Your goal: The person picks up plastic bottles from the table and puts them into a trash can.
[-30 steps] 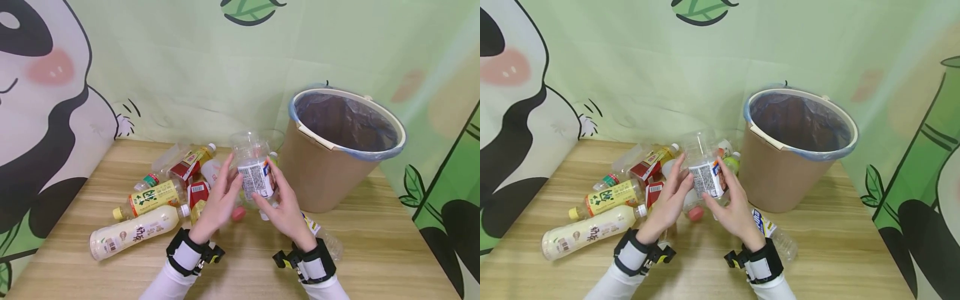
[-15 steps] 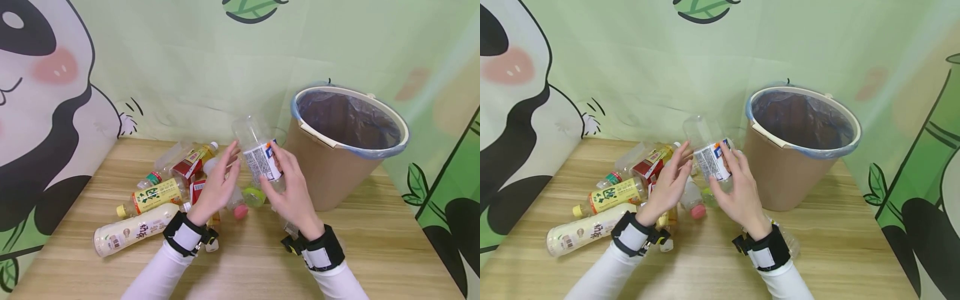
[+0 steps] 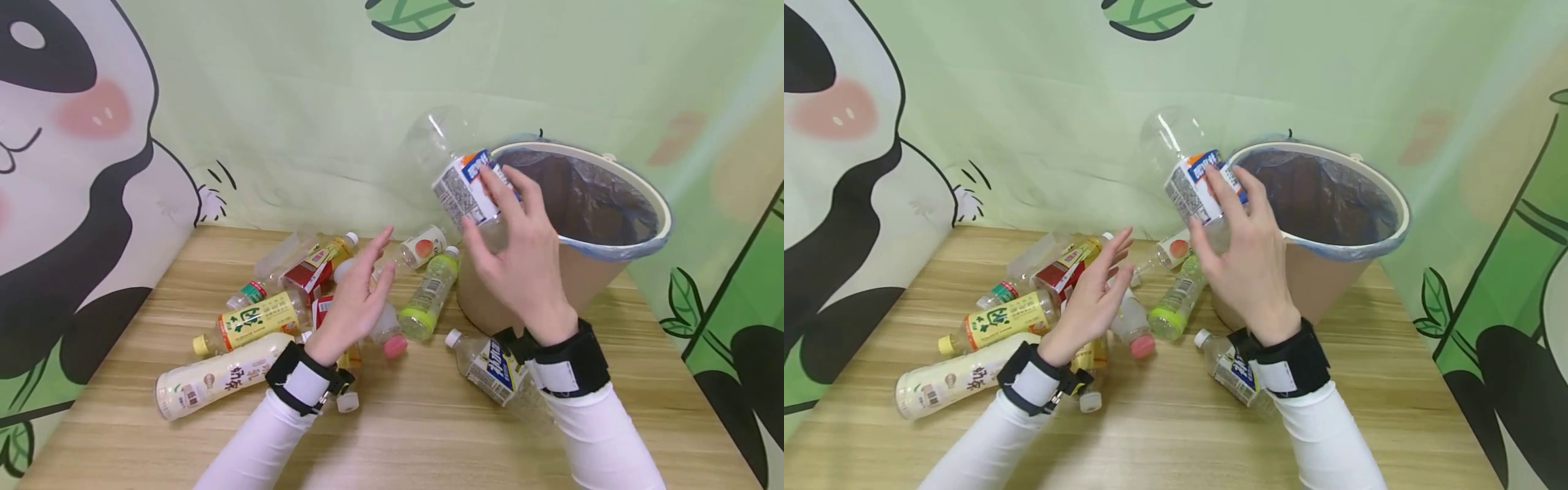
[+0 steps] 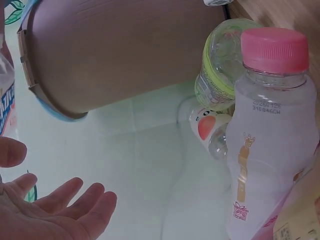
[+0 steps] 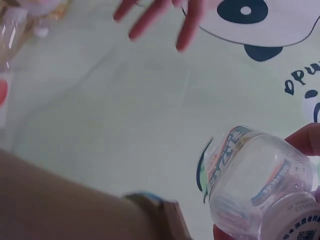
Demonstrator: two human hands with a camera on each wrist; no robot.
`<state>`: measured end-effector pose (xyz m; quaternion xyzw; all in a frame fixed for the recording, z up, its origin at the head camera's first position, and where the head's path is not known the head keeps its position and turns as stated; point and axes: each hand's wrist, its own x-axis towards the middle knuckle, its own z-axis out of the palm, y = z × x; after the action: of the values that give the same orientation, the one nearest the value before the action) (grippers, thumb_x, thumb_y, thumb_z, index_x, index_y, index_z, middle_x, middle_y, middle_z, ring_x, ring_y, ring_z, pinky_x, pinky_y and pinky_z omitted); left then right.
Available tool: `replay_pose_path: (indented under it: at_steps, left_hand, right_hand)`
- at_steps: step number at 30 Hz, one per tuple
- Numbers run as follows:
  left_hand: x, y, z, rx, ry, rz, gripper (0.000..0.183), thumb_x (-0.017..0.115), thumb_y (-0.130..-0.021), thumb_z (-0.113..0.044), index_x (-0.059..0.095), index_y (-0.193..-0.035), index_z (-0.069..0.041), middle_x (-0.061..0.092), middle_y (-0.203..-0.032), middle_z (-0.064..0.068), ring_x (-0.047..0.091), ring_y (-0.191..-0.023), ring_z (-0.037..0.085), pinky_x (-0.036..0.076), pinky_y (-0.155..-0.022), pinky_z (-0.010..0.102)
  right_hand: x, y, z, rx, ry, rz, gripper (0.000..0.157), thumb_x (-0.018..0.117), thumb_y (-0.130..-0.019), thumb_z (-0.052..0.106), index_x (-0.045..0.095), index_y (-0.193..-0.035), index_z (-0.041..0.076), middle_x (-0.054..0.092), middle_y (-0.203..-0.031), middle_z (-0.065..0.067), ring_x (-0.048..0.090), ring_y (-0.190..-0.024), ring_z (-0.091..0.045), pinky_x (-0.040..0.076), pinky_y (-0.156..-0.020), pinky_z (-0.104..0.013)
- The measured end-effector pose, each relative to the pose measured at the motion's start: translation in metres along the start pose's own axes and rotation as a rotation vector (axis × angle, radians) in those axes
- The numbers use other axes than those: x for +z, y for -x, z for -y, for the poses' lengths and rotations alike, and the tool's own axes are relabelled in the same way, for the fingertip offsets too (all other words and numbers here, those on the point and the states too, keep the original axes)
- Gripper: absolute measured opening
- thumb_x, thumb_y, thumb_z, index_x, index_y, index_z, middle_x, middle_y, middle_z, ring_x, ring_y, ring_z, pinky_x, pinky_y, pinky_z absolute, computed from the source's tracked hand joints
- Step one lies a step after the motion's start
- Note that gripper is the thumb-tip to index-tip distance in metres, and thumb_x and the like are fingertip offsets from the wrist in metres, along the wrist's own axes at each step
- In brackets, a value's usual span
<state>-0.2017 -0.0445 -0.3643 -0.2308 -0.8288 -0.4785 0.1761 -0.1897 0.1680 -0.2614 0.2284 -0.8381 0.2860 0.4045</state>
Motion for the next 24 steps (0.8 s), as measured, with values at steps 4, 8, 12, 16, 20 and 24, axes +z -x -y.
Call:
replay_pose_path:
  at_steps: [4, 8, 12, 16, 20, 24]
  left_hand:
    - [0.001, -0.001, 0.001, -0.001, -0.017, 0.012, 0.052, 0.039, -0.102, -0.029, 0.023, -0.151, -0.023, 0.031, -0.152, 0.002, 0.042, -0.129, 0.025, 0.037, -0.105, 0.043]
    - [0.002, 0.0, 0.003, -0.005, -0.03, 0.026, 0.052, 0.039, -0.102, -0.031, 0.023, -0.151, -0.024, 0.03, -0.152, 0.001, 0.04, -0.13, 0.024, 0.034, -0.106, 0.043]
    - [0.003, 0.0, 0.004, -0.007, -0.04, 0.027, 0.053, 0.041, -0.101, -0.031, 0.024, -0.151, -0.024, 0.031, -0.152, 0.0, 0.04, -0.13, 0.023, 0.033, -0.107, 0.043]
    - [0.005, 0.0, 0.007, -0.002, -0.038, 0.022, 0.053, 0.043, -0.1, -0.028, 0.024, -0.15, -0.025, 0.031, -0.152, -0.001, 0.039, -0.131, 0.022, 0.033, -0.107, 0.044]
    - [0.005, 0.001, 0.008, 0.001, -0.041, 0.022, 0.053, 0.044, -0.1, -0.027, 0.025, -0.15, -0.023, 0.031, -0.152, -0.001, 0.036, -0.133, 0.02, 0.032, -0.108, 0.043]
    - [0.005, 0.002, 0.009, -0.012, -0.04, 0.033, 0.053, 0.041, -0.101, -0.034, 0.025, -0.15, -0.025, 0.03, -0.152, -0.002, 0.034, -0.134, 0.019, 0.031, -0.109, 0.043]
  right_hand:
    - [-0.018, -0.021, -0.01, 0.046, 0.074, 0.003, 0.055, 0.061, -0.087, 0.027, 0.047, -0.14, 0.022, 0.046, -0.136, -0.016, 0.056, -0.101, -0.034, 0.048, -0.069, -0.054]
    - [-0.035, -0.038, -0.026, 0.112, 0.149, 0.045, 0.054, 0.059, -0.088, 0.028, 0.047, -0.141, 0.021, 0.05, -0.132, -0.018, 0.054, -0.104, -0.038, 0.044, -0.074, -0.06]
    - [-0.048, -0.051, -0.045, 0.187, 0.208, 0.103, 0.055, 0.057, -0.089, 0.03, 0.045, -0.142, 0.02, 0.051, -0.13, -0.02, 0.053, -0.102, -0.042, 0.04, -0.076, -0.062]
    - [-0.059, -0.057, -0.066, 0.255, 0.244, 0.155, 0.056, 0.055, -0.089, 0.029, 0.043, -0.143, 0.018, 0.047, -0.133, -0.023, 0.05, -0.107, -0.045, 0.038, -0.081, -0.063]
    - [-0.067, -0.056, -0.083, 0.314, 0.271, 0.221, 0.058, 0.052, -0.09, 0.028, 0.039, -0.145, 0.015, 0.044, -0.135, -0.026, 0.046, -0.109, -0.047, 0.036, -0.083, -0.064]
    - [-0.07, -0.053, -0.094, 0.341, 0.291, 0.272, 0.059, 0.05, -0.09, 0.027, 0.037, -0.146, 0.012, 0.044, -0.132, -0.03, 0.045, -0.106, -0.047, 0.036, -0.081, -0.063]
